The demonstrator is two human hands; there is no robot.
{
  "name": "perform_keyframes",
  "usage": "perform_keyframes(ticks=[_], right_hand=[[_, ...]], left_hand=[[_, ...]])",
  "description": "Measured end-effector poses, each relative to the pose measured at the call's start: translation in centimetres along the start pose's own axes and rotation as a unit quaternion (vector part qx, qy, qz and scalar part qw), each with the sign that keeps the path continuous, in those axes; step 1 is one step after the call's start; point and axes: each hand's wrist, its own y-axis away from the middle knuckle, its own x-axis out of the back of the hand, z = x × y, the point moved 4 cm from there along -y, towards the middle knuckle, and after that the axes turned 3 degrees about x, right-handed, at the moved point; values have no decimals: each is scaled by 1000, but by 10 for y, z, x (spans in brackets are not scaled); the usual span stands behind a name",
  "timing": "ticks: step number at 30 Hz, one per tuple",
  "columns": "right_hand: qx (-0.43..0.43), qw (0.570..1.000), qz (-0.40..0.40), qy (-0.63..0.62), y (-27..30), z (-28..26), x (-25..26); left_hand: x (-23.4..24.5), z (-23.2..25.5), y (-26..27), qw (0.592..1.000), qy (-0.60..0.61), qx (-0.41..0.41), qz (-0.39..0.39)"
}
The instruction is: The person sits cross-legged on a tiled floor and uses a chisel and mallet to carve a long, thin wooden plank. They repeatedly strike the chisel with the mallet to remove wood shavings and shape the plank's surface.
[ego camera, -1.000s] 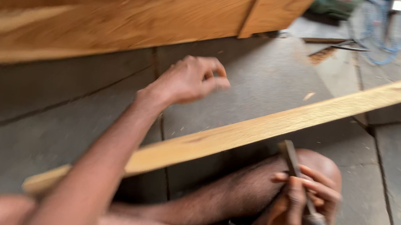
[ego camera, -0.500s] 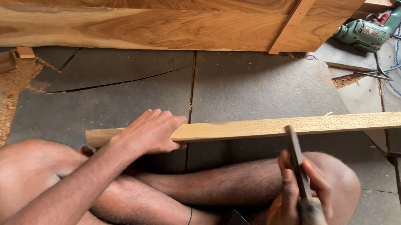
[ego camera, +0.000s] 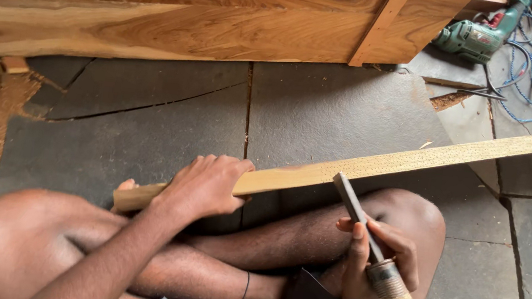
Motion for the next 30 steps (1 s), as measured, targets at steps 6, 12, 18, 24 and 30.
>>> perform_keyframes(ticks=[6,12,18,24,30], right_hand=[[13,980,-147,133,-23,-41,-20],[27,954,-214,210,-29,-35,-61],[-37,959,-197,199,-33,-24,-69],[-45,944,-247,215,-57,-26,-79],[-25,938,-232,256,-50,-29,-77]], left_hand=[[-4,-7,-21,1000,15,9,2],[-27,-16,-22,995,-48,48,-69],[-33,-20,-30,994,-72,-3,-80],[-29,-12,-45,981,-122,-70,-130],[-24,-11,-44,991,-79,-89,-53]])
